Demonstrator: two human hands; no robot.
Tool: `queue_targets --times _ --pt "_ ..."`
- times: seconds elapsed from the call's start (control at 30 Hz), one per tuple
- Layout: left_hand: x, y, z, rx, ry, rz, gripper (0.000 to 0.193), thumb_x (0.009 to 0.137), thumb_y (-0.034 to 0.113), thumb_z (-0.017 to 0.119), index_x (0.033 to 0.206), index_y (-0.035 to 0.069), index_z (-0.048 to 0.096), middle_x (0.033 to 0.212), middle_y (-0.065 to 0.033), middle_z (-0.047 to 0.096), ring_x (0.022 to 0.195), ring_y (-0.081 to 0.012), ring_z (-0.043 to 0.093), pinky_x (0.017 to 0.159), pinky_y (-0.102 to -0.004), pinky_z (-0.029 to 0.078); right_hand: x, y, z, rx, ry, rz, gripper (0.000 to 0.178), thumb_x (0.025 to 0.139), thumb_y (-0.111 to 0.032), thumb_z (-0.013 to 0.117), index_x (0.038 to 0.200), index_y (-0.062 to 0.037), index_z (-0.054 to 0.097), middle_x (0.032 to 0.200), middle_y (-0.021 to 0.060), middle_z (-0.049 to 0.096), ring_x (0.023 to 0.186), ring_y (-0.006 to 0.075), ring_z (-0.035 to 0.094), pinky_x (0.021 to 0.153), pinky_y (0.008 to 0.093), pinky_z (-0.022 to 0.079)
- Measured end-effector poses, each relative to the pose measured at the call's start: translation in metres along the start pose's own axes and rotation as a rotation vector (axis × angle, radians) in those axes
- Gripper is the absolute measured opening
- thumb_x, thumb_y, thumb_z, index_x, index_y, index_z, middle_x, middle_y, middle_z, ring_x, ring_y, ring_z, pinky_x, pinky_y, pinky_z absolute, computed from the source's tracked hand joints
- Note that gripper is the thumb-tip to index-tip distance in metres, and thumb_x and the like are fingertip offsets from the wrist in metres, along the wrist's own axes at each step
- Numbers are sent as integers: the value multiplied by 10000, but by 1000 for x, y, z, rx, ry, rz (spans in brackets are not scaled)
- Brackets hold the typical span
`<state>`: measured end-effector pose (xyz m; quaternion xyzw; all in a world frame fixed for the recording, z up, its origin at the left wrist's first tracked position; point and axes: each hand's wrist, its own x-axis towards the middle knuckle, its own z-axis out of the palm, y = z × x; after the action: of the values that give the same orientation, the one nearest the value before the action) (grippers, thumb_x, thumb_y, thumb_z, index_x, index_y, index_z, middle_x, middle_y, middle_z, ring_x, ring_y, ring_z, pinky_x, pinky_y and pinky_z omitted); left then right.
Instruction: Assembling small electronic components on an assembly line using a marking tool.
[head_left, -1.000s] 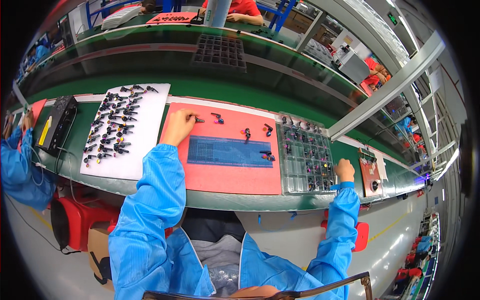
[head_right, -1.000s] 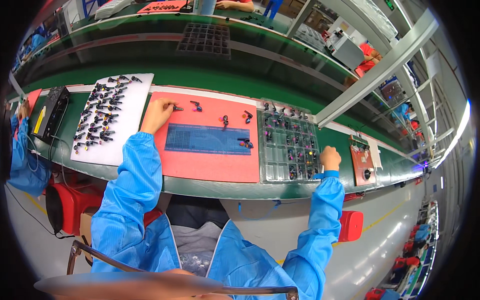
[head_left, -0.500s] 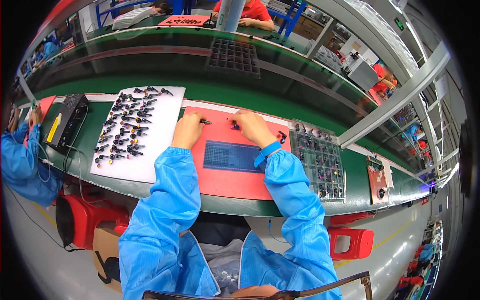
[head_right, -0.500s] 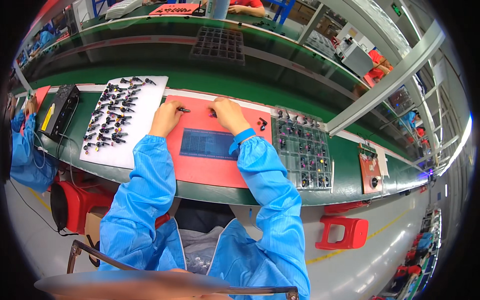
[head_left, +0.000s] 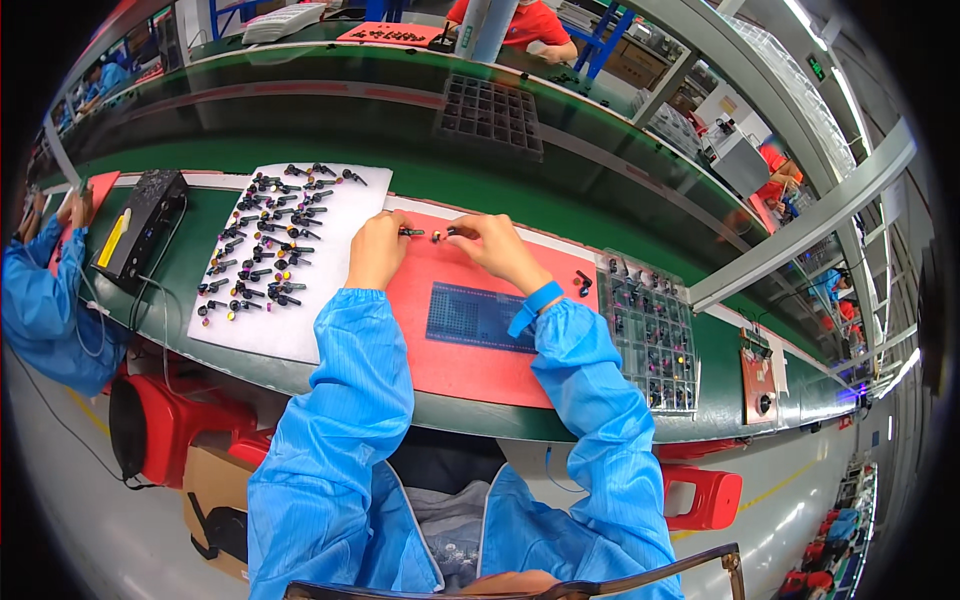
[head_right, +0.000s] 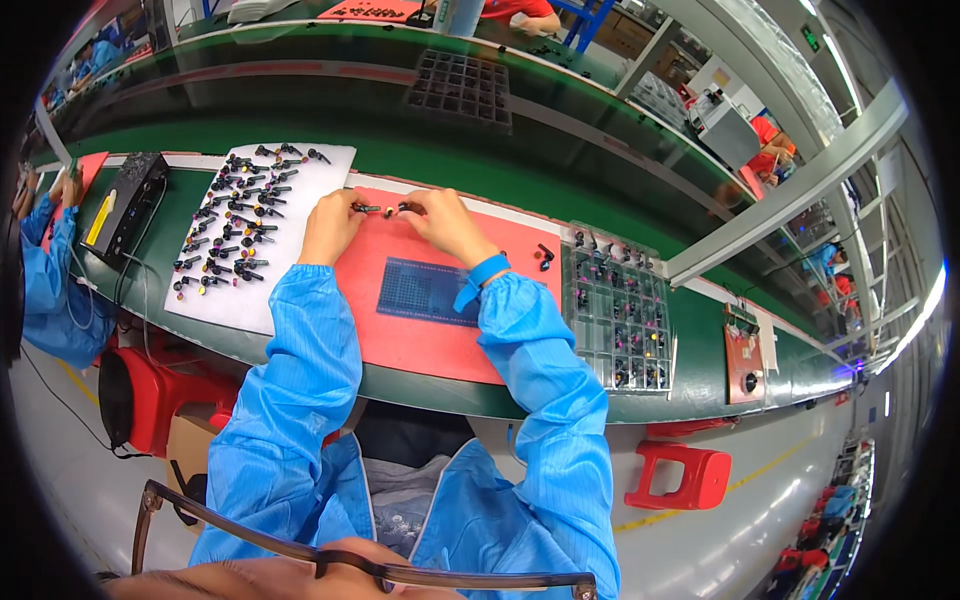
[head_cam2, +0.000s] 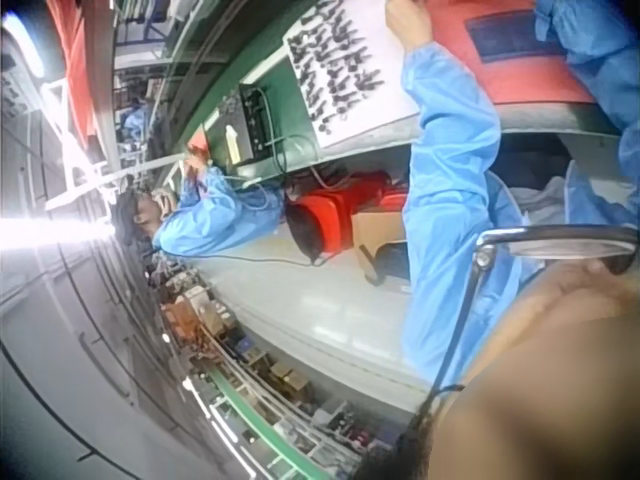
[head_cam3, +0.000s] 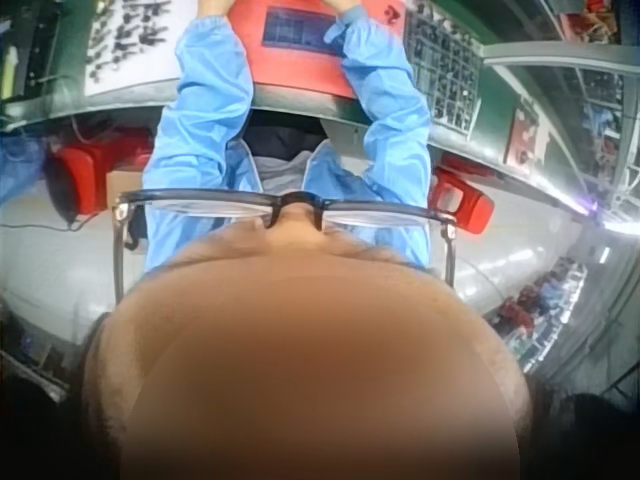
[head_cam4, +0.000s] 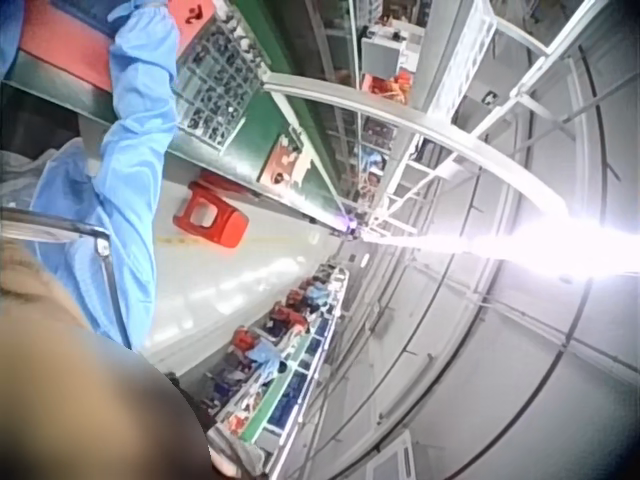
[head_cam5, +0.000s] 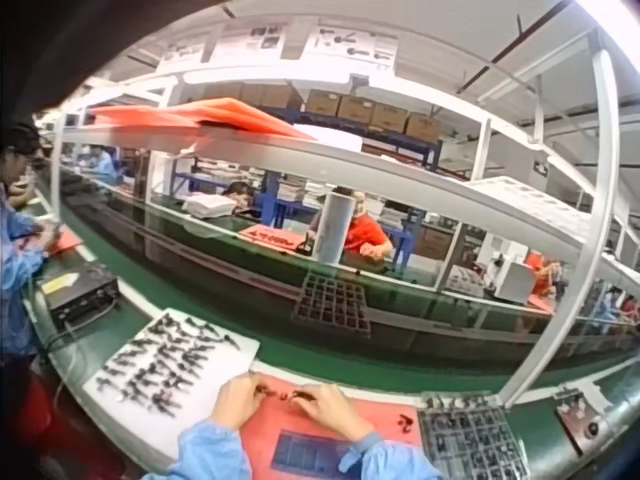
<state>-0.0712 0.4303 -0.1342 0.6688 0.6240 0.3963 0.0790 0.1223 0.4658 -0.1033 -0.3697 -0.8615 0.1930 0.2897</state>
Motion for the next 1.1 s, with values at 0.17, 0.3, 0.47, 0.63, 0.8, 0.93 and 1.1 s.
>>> queue_targets --times 0.17,0.3,0.47,0.63,0.8,0.93,1.1 --pt "-2 3 8 12 -38 18 181 695 38 661 874 63 669 829 -108 633 755 -272 618 680 -368 496 -11 6 9 -249 -62 101 192 745 -153 663 899 -40 682 829 193 622 793 360 602 699 429 482" --pt "-4 7 6 57 -134 106 176 698 63 669 873 80 677 834 -89 628 815 -259 599 711 -363 489 -15 13 1 -265 -71 147 200 738 -146 672 909 -44 688 849 196 610 813 370 593 718 431 479" --pt "-5 9 1 58 -179 133 169 701 85 675 869 98 682 835 -74 628 855 -258 579 744 -361 481 -15 19 4 -239 -60 112 211 733 -114 672 925 -27 682 876 203 608 832 364 595 737 427 477" --pt "-4 16 0 83 -192 139 154 689 89 675 837 127 697 843 -59 639 903 -258 570 774 -363 482 -17 22 5 -184 -44 177 213 731 -94 669 931 -22 681 893 194 622 851 348 605 744 417 481" --pt "-2 10 1 94 -178 182 149 666 82 673 810 109 697 808 -63 644 859 -258 570 749 -369 477 -21 15 4 -134 -70 158 199 739 -82 654 927 -25 684 847 179 644 811 337 621 720 407 492" --pt "-2 11 -4 84 -234 183 156 653 95 667 807 97 694 779 -66 644 811 -262 568 727 -373 471 -20 11 1 -183 -77 152 197 733 -69 651 924 -36 689 832 178 651 797 331 625 708 402 497" --pt "-2 10 -10 82 -287 141 168 650 110 668 815 100 694 804 -74 651 815 -263 596 724 -362 484 1 11 -6 -127 -97 229 186 721 -121 659 896 -74 701 817 153 662 790 322 632 696 390 501"
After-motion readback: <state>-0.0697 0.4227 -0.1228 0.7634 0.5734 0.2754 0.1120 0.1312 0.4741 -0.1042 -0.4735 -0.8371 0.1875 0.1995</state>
